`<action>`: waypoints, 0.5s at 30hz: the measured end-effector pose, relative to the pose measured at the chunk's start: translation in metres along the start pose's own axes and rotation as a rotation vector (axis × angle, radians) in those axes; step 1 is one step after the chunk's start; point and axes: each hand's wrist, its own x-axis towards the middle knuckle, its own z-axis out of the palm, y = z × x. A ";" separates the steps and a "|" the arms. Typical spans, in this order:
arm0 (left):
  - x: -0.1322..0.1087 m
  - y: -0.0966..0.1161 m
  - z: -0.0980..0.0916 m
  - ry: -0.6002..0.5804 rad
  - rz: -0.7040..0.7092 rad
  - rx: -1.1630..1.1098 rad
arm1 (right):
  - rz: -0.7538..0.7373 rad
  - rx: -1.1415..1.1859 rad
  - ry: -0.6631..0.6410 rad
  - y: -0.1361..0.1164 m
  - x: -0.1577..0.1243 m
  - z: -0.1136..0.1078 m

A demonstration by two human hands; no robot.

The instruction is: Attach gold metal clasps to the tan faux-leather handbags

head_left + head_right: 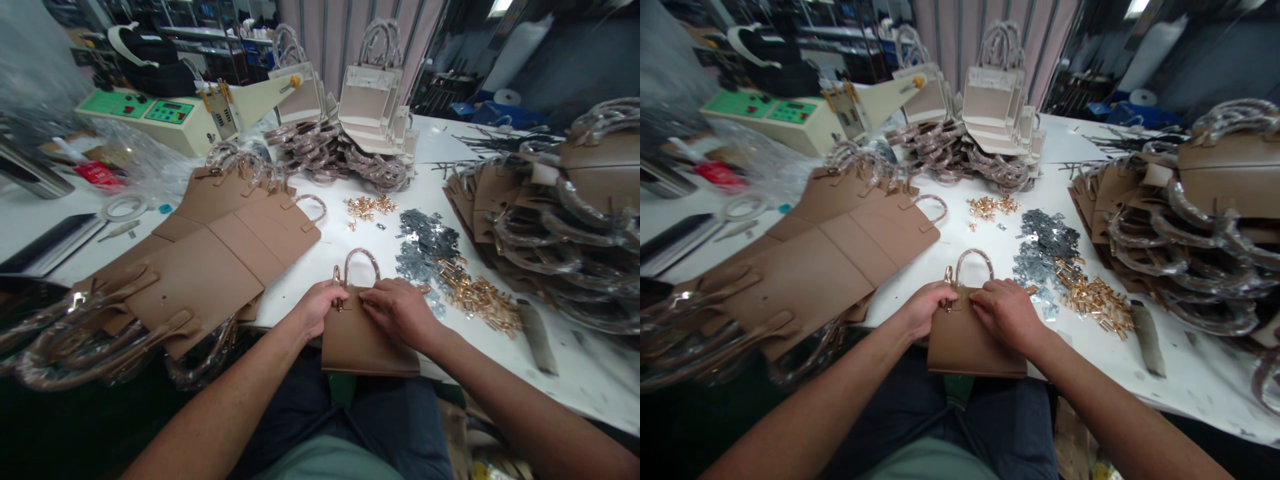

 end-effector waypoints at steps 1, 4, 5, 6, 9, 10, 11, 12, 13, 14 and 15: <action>0.000 0.000 0.000 -0.004 0.000 0.002 | 0.031 0.036 -0.010 0.000 0.000 -0.001; 0.000 -0.001 -0.001 -0.014 -0.003 0.004 | 0.100 0.131 -0.018 0.000 0.000 -0.004; 0.000 -0.001 -0.002 -0.016 -0.003 0.004 | 0.107 0.149 -0.018 0.001 0.001 -0.005; -0.001 -0.001 -0.002 -0.016 -0.001 0.004 | 0.104 0.162 -0.023 0.002 0.002 -0.006; -0.001 -0.001 -0.002 -0.020 0.006 0.001 | 0.060 0.202 -0.075 0.005 0.004 -0.010; -0.001 -0.001 -0.002 -0.023 0.005 0.002 | 0.041 0.210 -0.097 0.006 0.005 -0.012; 0.000 -0.001 -0.002 -0.026 0.002 0.004 | 0.025 0.212 -0.113 0.007 0.005 -0.012; 0.000 -0.001 -0.002 -0.026 -0.001 0.007 | 0.014 0.206 -0.119 0.008 0.006 -0.012; 0.000 -0.001 -0.001 -0.024 -0.003 0.011 | 0.005 0.188 -0.120 0.008 0.006 -0.012; 0.000 -0.001 -0.001 -0.021 -0.005 0.015 | -0.005 0.156 -0.114 0.008 0.006 -0.011; 0.000 -0.001 -0.002 -0.017 -0.006 0.018 | -0.014 0.109 -0.105 0.007 0.006 -0.010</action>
